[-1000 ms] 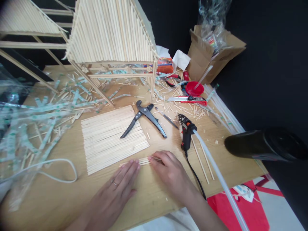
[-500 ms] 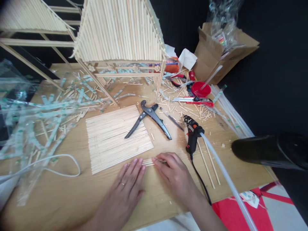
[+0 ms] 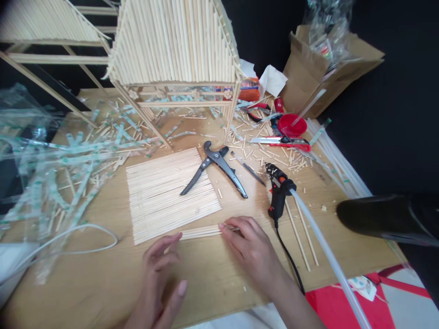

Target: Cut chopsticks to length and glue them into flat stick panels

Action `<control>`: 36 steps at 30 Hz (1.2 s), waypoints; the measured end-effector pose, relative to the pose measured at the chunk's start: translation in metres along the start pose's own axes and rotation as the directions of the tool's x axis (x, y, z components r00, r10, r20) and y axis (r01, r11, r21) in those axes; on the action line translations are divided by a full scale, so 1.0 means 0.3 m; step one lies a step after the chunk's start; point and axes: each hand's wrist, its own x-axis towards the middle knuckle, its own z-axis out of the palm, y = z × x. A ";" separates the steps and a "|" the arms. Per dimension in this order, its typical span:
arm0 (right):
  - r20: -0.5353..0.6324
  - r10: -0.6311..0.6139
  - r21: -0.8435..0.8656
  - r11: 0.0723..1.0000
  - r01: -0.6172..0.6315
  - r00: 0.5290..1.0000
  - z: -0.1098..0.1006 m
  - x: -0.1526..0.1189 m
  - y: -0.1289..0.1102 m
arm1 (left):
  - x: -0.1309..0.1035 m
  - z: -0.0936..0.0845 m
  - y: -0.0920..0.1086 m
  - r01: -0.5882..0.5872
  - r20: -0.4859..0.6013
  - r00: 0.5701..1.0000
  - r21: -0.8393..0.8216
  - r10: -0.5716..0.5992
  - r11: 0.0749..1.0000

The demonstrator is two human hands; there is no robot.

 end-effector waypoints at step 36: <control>0.035 0.001 -0.014 1.000 -0.001 0.999 0.000 -0.002 0.000 | 0.098 0.092 -0.048 -0.481 0.420 0.866 0.556 0.270 0.678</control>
